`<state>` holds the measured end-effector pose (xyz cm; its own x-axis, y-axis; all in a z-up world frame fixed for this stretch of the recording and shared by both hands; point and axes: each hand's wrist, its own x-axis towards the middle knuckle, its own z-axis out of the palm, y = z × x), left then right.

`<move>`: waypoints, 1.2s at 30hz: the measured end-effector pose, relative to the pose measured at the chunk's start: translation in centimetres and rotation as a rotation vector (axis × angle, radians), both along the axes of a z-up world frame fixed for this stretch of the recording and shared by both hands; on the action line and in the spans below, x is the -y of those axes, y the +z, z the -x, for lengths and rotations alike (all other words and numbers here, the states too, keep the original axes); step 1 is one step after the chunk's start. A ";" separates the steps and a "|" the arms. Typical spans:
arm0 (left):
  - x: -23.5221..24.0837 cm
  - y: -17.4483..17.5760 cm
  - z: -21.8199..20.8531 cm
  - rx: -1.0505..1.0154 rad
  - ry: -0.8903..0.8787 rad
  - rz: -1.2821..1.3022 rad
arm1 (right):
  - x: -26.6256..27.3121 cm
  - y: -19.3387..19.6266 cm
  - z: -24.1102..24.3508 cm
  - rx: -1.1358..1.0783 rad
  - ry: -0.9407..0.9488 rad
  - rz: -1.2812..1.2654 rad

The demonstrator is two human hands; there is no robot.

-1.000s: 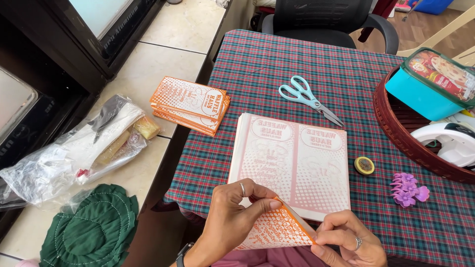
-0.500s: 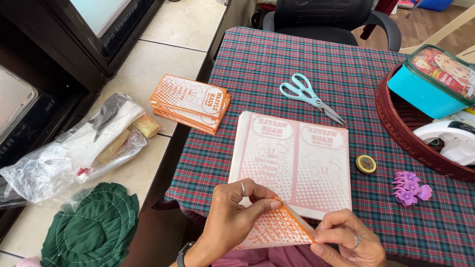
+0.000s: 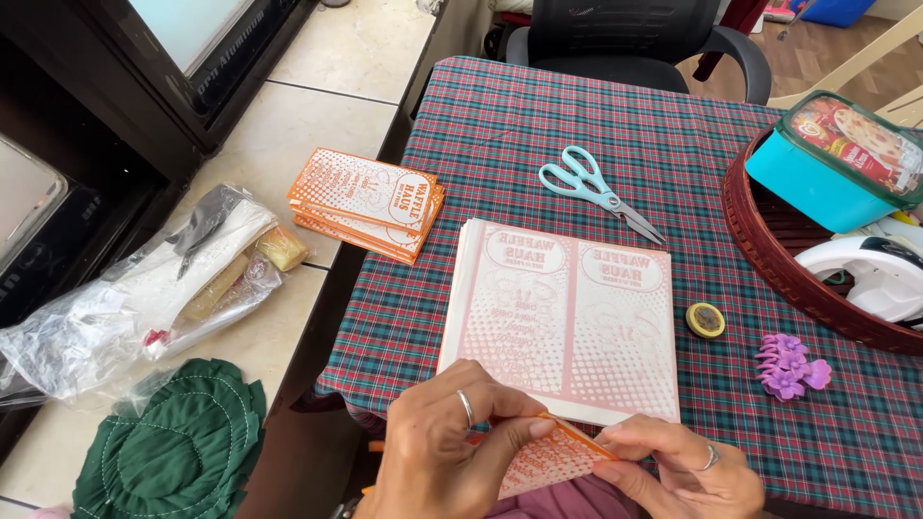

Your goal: Folding the bottom of paper bags and sealing them with tape on a table.

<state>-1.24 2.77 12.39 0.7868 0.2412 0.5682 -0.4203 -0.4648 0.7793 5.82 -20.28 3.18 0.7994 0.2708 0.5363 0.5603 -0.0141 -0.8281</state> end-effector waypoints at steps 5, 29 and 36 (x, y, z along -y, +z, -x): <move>-0.2 5.7 -0.6 0.192 -0.157 -0.098 | -1.7 8.7 0.2 0.084 -0.047 0.132; -3.6 -4.7 -3.3 0.060 -0.416 -0.382 | -0.1 3.8 -5.8 0.618 0.243 0.610; -3.2 -5.0 -3.7 0.114 -0.354 -0.497 | 0.1 3.5 -5.8 0.639 0.230 0.639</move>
<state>2.46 6.02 7.39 0.6982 -0.3388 0.6307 -0.6835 -0.5775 0.4464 11.63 -20.43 6.71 0.2936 0.7813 0.5508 0.9528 -0.1926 -0.2347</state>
